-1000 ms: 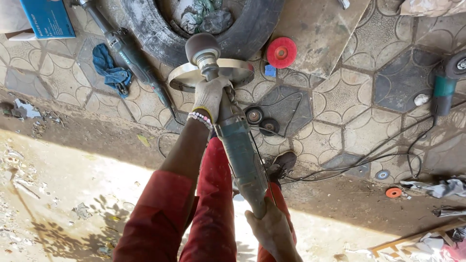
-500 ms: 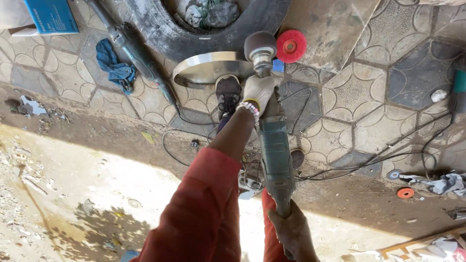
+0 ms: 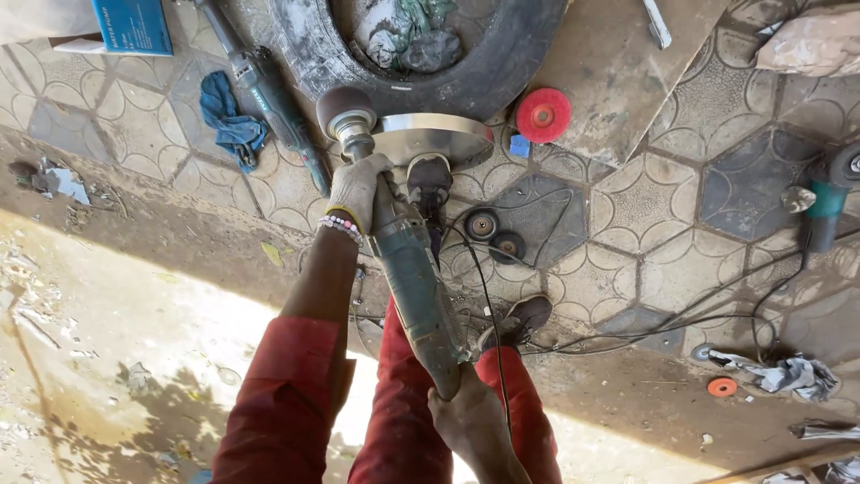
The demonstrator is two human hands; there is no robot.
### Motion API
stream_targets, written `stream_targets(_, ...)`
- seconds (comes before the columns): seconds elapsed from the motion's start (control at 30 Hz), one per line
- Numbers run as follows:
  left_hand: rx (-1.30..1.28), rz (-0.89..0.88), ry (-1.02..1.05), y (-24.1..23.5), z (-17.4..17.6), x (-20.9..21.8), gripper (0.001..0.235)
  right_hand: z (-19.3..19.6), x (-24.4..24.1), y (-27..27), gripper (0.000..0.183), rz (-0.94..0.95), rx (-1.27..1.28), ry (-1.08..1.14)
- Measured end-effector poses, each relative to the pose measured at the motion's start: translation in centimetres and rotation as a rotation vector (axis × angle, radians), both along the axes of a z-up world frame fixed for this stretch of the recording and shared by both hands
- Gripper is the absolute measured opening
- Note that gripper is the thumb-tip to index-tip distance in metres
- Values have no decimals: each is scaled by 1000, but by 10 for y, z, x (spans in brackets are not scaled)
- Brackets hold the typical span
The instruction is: Polishing the exterior of a metal bowl using a handheld angle grinder with a polishing pad.
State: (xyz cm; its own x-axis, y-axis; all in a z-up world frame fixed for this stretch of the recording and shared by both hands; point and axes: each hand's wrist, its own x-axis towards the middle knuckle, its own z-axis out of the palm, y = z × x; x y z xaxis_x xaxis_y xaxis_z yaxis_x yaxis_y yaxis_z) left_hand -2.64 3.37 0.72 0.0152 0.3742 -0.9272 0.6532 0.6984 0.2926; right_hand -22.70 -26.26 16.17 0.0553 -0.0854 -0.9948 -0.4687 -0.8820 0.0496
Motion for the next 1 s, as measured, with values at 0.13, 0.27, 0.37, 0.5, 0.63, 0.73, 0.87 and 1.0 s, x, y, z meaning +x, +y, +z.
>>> stream_targets(0.13, -4, -12, 61, 2, 1, -3, 9, 7, 9, -5, 50, 15, 2, 10)
stream_targets(0.27, -40, 17, -13, -14, 10, 4, 9, 12, 5, -15, 42, -22, -23, -33)
stream_targets(0.37, -47, -16, -53, -18, -1, 8, 12, 23, 17, -9, 38, -57, -47, -4)
stream_targets(0.5, -58, 40, -40, 0, -5, -3, 8, 0, 2, -14, 43, 36, 4, -95)
stream_targets(0.63, -29, 26, 59, 21, -16, -19, 7, -1, 9, 6, 53, 85, 13, -35)
stream_targets(0.73, -10, -18, 76, 24, -15, -18, 8, -8, -2, 4, 52, 57, 33, -41)
stream_targets(0.87, -121, -107, 93, 7, 24, 9, 21, 12, 5, -1, 43, -49, -40, -5)
stream_targets(1.0, -141, -269, 127, -28, 33, 28, 35, 8, -17, -21, 64, -3, -79, -23)
